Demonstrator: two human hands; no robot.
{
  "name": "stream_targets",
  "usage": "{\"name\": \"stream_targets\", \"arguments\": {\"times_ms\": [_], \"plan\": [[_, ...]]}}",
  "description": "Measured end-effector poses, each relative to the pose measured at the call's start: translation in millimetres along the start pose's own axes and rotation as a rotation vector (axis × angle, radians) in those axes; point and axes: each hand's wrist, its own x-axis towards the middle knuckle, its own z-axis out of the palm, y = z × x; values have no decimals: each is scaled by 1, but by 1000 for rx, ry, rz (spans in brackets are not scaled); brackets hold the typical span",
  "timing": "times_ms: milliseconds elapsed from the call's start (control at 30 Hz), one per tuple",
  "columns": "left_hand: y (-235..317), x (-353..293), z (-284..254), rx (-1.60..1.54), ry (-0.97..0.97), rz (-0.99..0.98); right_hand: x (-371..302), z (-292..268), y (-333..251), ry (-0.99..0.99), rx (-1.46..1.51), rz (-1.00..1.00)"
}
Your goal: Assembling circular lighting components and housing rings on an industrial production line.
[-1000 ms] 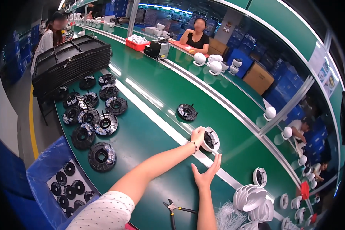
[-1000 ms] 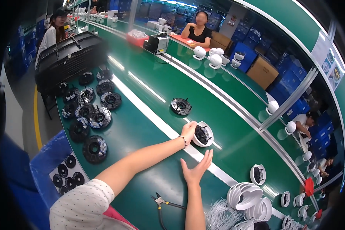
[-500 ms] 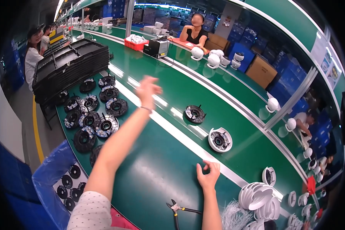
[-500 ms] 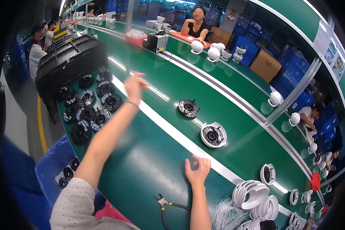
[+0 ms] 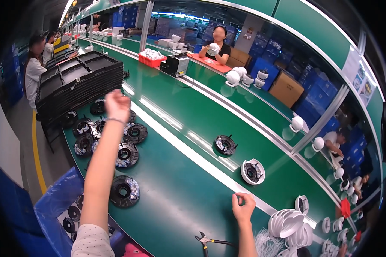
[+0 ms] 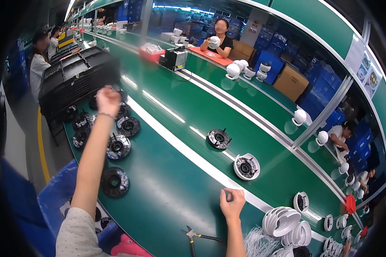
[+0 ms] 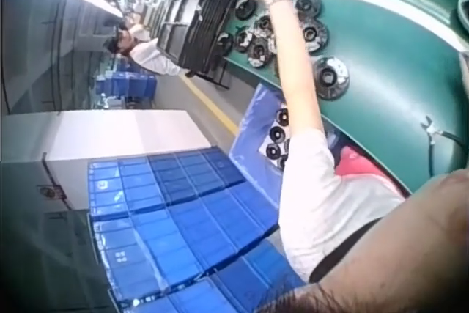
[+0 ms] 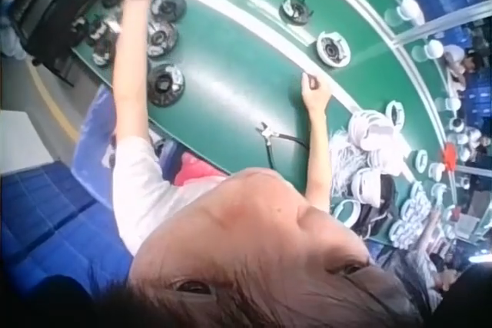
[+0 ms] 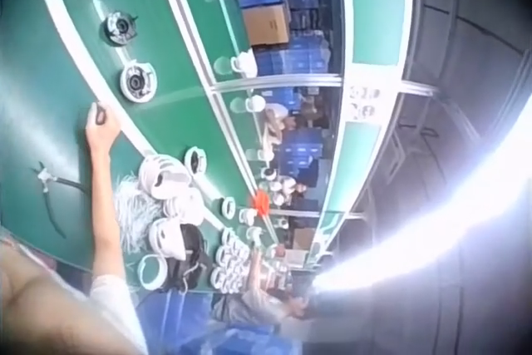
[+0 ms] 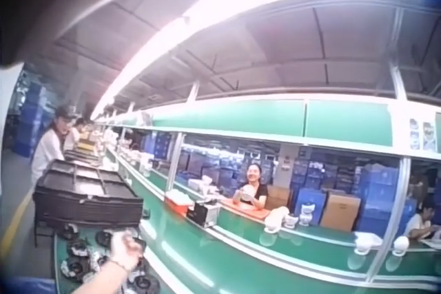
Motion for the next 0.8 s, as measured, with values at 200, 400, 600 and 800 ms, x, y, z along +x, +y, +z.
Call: {"name": "stream_targets", "arguments": {"times_ms": [200,400,600,800], "plan": [[-181,-91,30,1173,-608,-410,-11,-44,-34,38,109,-23],[-306,-135,15,1913,-755,-326,-89,-130,-46,-92,61,-94],[-350,-136,1,1912,-779,-377,-129,-202,-71,120,-7,-225],[-335,-158,18,1450,-512,-862,-154,-306,-60,-436,-543,-294]]}}
